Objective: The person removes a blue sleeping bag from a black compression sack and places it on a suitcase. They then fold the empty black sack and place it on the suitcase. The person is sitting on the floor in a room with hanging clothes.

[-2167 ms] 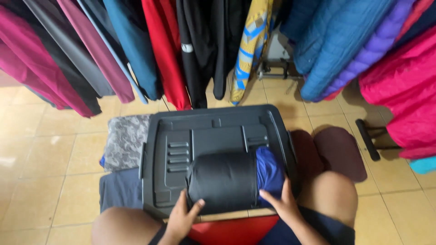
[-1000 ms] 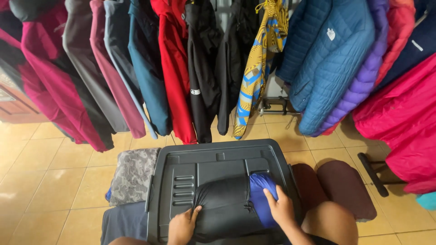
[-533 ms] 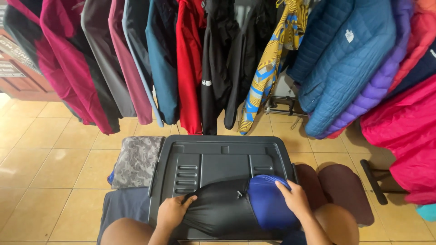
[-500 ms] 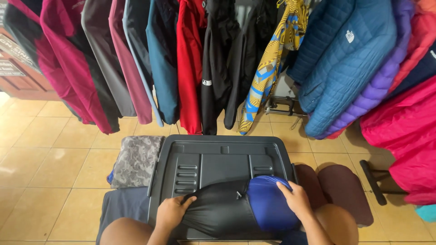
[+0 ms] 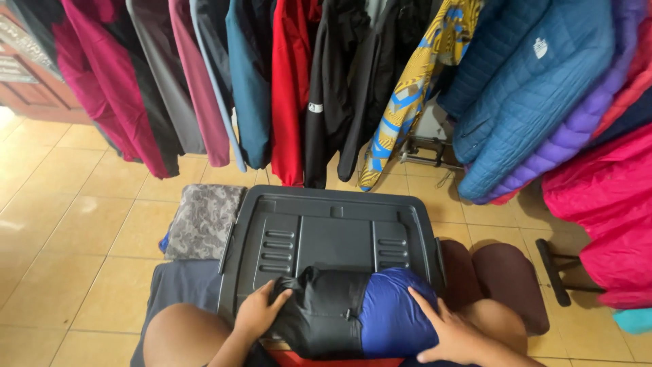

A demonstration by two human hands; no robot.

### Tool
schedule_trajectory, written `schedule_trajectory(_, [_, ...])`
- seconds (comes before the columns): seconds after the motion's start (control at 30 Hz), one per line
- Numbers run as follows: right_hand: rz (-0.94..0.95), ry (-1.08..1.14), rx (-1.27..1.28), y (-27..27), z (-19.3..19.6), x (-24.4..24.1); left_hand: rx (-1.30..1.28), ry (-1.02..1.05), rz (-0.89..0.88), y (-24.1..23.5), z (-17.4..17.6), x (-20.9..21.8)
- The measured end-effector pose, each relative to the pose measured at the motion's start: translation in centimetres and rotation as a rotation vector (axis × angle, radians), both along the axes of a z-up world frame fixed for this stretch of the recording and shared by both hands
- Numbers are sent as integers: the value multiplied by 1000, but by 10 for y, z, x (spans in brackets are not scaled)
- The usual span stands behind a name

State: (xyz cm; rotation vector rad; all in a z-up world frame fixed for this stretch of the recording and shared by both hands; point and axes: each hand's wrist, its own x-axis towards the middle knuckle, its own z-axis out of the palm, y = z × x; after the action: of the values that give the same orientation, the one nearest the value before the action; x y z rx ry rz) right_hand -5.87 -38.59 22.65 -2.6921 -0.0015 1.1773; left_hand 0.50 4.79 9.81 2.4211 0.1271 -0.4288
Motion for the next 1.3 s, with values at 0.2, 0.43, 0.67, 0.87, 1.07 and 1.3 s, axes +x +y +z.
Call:
schedule_trajectory(0.2, [-69,-54,-29,11,-40,17,-170,193,-39,-27,56,-13])
schedule_trajectory(0.43, [-386,-346,346,14,-93,34,-258,110,-94,-22,60,-22])
schedule_trajectory(0.67, [-623,-531,461,39,-83,14,-134,184,-342,-8,34,-44])
schedule_trajectory(0.87, [-584,-574,454,50,-106,25,-112,104,-301,-20,32,-28])
schedule_trajectory(1.07, [-726,-754,524,67,-70,35,-13,-14,-60,-33,2,18])
schedule_trajectory(1.3, [-731,-762,719,59,-79,44,-179,27,131,-36,6,9])
